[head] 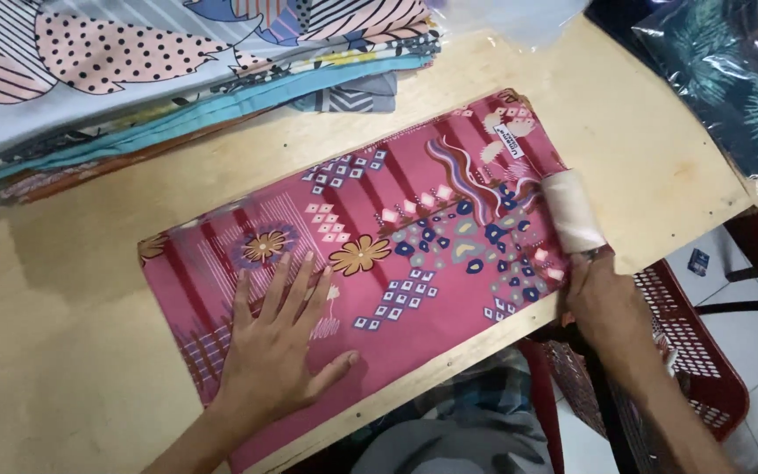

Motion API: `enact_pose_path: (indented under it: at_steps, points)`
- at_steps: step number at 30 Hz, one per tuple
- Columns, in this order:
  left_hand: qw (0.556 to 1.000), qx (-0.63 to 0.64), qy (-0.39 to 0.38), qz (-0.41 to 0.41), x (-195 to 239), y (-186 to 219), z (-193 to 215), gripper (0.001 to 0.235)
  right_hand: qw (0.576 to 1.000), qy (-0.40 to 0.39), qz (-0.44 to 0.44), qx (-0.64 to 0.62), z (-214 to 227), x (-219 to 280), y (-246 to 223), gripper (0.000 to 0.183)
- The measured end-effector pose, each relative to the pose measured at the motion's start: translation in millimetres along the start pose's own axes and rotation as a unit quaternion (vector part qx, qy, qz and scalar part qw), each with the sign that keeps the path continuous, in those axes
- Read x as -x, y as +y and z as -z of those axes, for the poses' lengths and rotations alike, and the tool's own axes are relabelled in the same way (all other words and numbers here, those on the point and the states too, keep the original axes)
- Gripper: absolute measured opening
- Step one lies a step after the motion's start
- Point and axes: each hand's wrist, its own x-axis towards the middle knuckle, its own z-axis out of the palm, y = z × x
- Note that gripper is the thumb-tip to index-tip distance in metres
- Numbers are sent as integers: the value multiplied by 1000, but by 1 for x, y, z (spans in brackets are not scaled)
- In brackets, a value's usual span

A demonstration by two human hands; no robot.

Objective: The person folds a pink patterned cloth on a wooden table, using a lint roller to smooth the surface before and after folding. The person folds the cloth in half multiple times and uses the lint roller to press down on the folds.

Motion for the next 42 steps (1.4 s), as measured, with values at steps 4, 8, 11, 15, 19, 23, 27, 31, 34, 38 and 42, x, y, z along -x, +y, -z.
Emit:
enact_pose_path:
  at_steps: [4, 8, 11, 15, 19, 23, 27, 31, 34, 38, 42]
  points:
    - [1000, -2, 4, 1, 2, 0, -4, 101, 991, 111, 72, 3, -17, -15, 23, 43]
    - [1000, 25, 9, 0, 4, 2, -3, 99, 995, 88, 27, -29, -6, 17, -6, 47]
    - [1000, 24, 11, -4, 6, 2, -4, 102, 997, 51, 20, -47, -30, 44, -14, 47]
    - [999, 42, 7, -11, 4, 1, 0, 101, 977, 43, 196, 70, -107, 84, -2, 49]
    - [1000, -20, 12, -17, 4, 0, -4, 107, 951, -156, 253, 87, -125, 127, -15, 34]
    - [1000, -5, 3, -12, 2, -1, -2, 107, 949, -219, 212, 77, -112, 127, -29, 31]
    - [998, 58, 7, 0, -3, 1, 8, 102, 952, -238, 169, 94, -106, 122, -30, 31]
    - [999, 47, 8, 5, -3, 1, 12, 102, 968, -56, 163, 184, -145, 86, 10, 33]
    - [999, 45, -5, 5, -3, -1, 8, 104, 984, -53, 47, 162, -101, 42, 8, 67]
    - [1000, 11, -5, 0, -2, 0, 5, 107, 995, -63, -18, 81, -23, 34, -9, 63]
    - [1000, -11, 10, 0, 0, 0, -1, 107, 996, 72, 19, 54, -24, -6, 35, 53]
